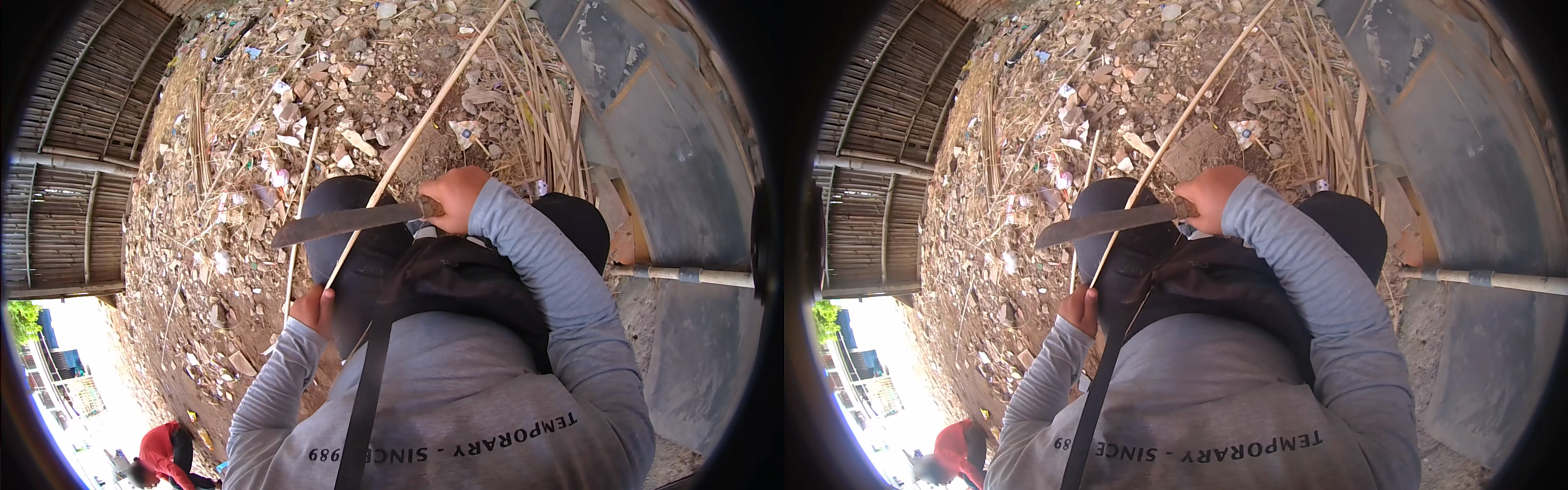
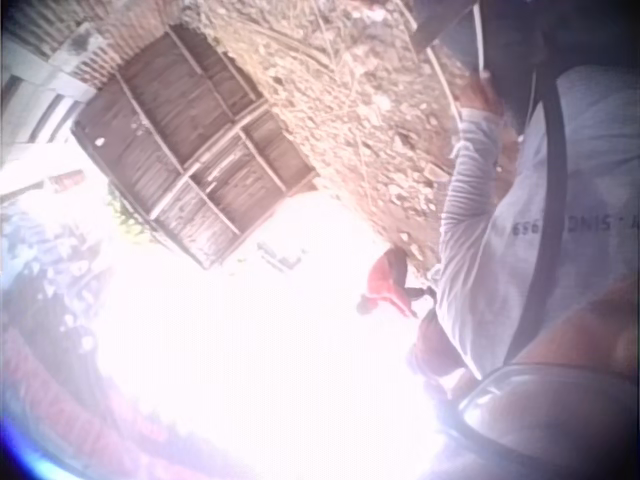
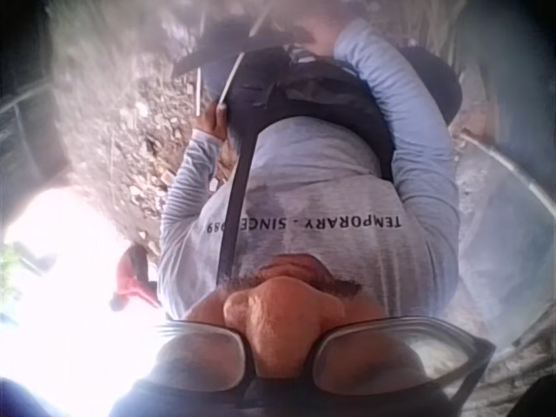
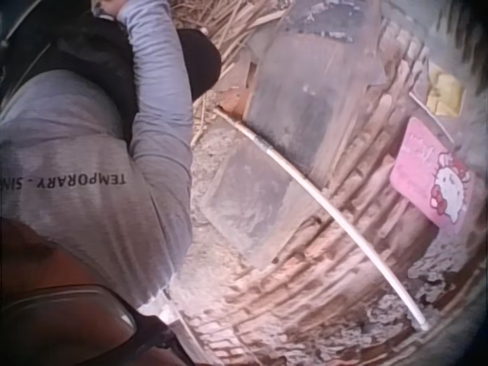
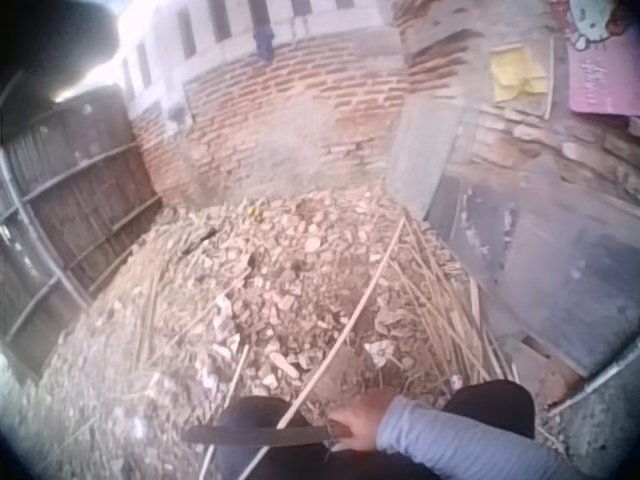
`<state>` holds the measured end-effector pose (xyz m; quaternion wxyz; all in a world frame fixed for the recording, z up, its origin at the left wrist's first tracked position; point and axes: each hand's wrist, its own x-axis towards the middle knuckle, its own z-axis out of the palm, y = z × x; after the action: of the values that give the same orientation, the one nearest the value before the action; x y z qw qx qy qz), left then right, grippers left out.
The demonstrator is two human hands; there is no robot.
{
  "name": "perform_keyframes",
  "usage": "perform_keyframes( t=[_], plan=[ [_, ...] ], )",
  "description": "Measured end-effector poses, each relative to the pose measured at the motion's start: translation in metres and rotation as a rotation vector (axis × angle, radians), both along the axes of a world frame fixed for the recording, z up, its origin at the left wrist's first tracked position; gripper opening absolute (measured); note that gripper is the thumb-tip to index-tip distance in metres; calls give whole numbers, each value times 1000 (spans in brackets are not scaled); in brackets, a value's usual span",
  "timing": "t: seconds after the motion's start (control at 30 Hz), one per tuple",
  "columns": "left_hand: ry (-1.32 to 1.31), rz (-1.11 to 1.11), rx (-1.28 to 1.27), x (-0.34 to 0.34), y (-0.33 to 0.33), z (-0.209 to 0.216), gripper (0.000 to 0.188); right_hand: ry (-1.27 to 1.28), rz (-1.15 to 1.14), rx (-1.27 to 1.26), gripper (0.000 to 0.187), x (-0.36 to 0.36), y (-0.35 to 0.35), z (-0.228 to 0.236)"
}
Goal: The person shaves a strip of bamboo using a large knife by holding the bamboo strip in one hand and drawing the blade along its length while seated.
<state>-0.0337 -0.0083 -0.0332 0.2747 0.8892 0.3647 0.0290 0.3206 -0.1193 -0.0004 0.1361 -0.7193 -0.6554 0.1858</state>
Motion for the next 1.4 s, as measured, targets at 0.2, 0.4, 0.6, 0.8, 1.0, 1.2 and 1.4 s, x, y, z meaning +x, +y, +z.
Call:
perform_keyframes(
  t=[0.2,0.4,0.6,0.8,1.0,1.2,1.4],
  plan=[
    [33,22,71,8,-1,-2,44,133,-134,91,29,20,9,-23],
    [56,59,74,4,-3,-2,42,88,-173,143,31,15,8,-10],
    [58,145,140,14,-15,-2,42,201,-115,83,30,10,19,-37],
    [95,163,182,8,-18,-7,42,128,-157,137,28,6,17,-22],
    [27,148,194,14,-19,1,40,258,-322,18,32,30,22,-50],
    [89,193,206,11,-20,0,40,160,-281,104,35,32,11,-31],
    [39,138,162,8,-20,16,34,21,-56,24,34,22,2,-15]
  ],
)
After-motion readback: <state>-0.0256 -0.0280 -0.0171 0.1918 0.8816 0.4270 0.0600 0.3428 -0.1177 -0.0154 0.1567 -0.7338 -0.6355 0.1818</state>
